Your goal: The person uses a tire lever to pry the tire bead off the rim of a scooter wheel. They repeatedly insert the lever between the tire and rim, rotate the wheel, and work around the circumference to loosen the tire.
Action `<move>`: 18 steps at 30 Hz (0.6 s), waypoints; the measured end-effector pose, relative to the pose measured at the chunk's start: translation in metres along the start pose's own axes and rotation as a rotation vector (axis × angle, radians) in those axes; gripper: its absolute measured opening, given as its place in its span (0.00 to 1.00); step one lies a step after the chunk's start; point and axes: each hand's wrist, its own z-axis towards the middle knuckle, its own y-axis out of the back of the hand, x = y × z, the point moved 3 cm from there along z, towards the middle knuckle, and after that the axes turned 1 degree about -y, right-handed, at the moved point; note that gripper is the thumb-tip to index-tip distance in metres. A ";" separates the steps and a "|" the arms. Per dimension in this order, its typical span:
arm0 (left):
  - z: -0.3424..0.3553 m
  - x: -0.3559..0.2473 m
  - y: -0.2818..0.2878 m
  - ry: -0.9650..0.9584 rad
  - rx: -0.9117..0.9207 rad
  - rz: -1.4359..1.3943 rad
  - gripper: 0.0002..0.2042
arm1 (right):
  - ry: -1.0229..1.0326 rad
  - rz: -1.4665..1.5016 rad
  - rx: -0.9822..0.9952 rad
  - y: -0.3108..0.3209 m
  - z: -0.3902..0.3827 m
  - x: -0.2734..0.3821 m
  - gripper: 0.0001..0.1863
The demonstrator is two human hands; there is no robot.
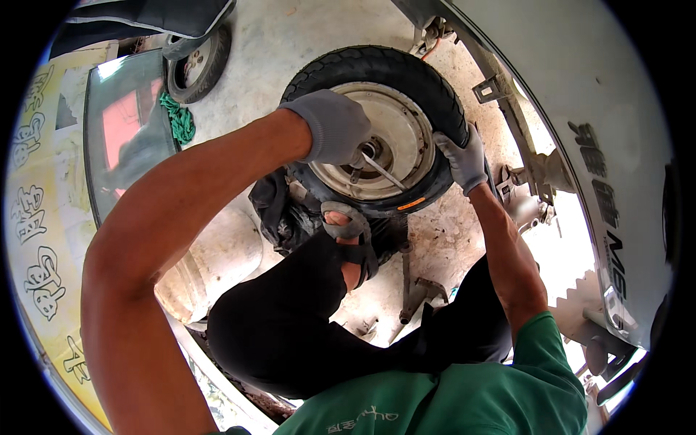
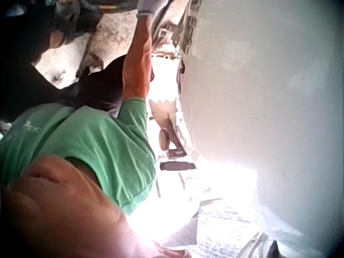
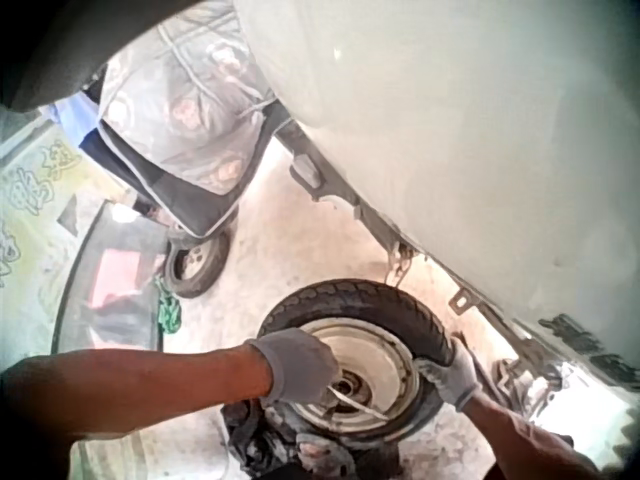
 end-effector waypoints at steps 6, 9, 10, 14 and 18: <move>-0.004 0.003 -0.005 -0.009 0.018 -0.010 0.16 | -0.122 0.045 0.016 -0.010 -0.007 0.028 0.25; -0.004 -0.007 -0.003 0.035 0.048 0.067 0.19 | -0.093 0.112 0.008 -0.012 -0.010 0.034 0.25; -0.003 -0.011 -0.003 0.069 0.069 0.097 0.19 | -0.091 0.076 0.009 -0.011 -0.009 0.033 0.26; -0.001 -0.018 -0.009 0.151 0.065 0.125 0.20 | -0.093 -0.041 0.019 -0.009 -0.006 0.030 0.31; -0.004 -0.020 -0.006 0.088 -0.026 0.136 0.21 | -0.043 -0.054 -0.011 -0.001 -0.003 0.008 0.37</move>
